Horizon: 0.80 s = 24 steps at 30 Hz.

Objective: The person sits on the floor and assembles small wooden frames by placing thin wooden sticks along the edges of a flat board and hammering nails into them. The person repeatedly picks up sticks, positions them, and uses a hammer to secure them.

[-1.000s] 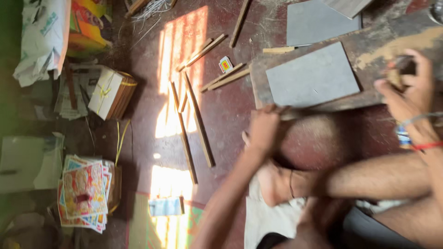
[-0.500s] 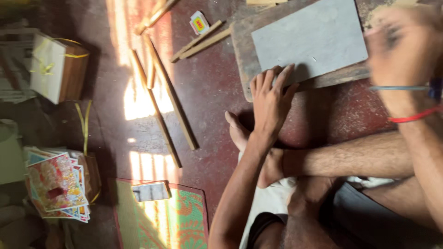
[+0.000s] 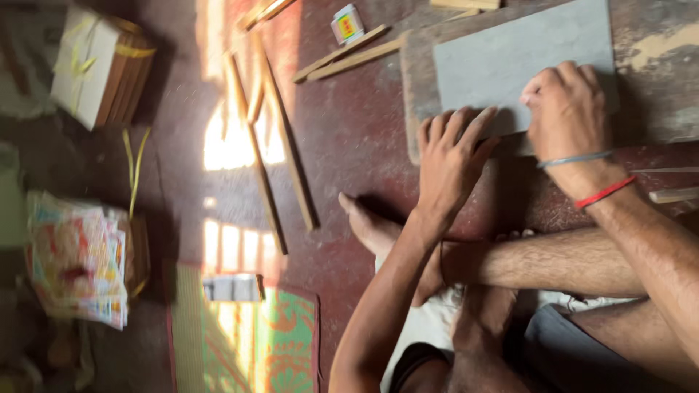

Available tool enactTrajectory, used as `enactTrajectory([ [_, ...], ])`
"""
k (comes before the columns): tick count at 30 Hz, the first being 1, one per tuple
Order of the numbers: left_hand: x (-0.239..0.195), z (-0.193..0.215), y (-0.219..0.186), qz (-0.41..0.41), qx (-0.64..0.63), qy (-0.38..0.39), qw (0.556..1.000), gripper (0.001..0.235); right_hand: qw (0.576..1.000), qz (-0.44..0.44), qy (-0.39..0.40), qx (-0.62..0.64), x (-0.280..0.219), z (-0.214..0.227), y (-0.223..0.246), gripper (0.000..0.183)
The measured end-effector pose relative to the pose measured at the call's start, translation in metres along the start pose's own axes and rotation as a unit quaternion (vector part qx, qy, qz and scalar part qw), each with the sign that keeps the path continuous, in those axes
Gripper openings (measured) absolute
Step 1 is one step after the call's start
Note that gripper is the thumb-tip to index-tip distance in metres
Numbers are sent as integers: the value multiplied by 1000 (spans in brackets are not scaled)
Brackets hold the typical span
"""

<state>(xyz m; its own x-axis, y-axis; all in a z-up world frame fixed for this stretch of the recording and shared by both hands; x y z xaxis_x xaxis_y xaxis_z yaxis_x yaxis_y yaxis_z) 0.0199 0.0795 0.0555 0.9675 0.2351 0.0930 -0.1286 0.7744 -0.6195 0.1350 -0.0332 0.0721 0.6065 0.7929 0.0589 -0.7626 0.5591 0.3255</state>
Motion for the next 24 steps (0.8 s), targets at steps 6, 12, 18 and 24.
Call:
enactTrajectory([
  [6,-2,10,0,52,-65,-16,996,49,909,-112,50,399,4,3,-49,3],
  [12,-21,17,17,186,-167,-43,967,28,720,-224,-2,657,-60,13,-69,14],
  [18,-41,-4,-32,55,-279,30,958,17,731,-249,46,633,-112,-18,-31,18],
  [24,-58,-15,-60,38,-143,119,982,19,644,-322,32,694,-139,-36,-19,27],
])
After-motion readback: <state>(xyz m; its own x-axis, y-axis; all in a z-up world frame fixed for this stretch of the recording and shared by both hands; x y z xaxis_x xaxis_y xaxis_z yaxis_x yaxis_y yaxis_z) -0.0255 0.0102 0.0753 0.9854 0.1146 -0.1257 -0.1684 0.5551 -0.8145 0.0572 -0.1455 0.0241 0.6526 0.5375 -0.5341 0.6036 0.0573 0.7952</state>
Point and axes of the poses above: each hand's wrist, its own x-axis towards the middle knuckle, its own z-axis out of the back of the hand, y = z × x, the point moved 5 cm from there along x, towards the middle knuckle, and after that the axes turned 15 degrees about y, right-handed, at the moved point
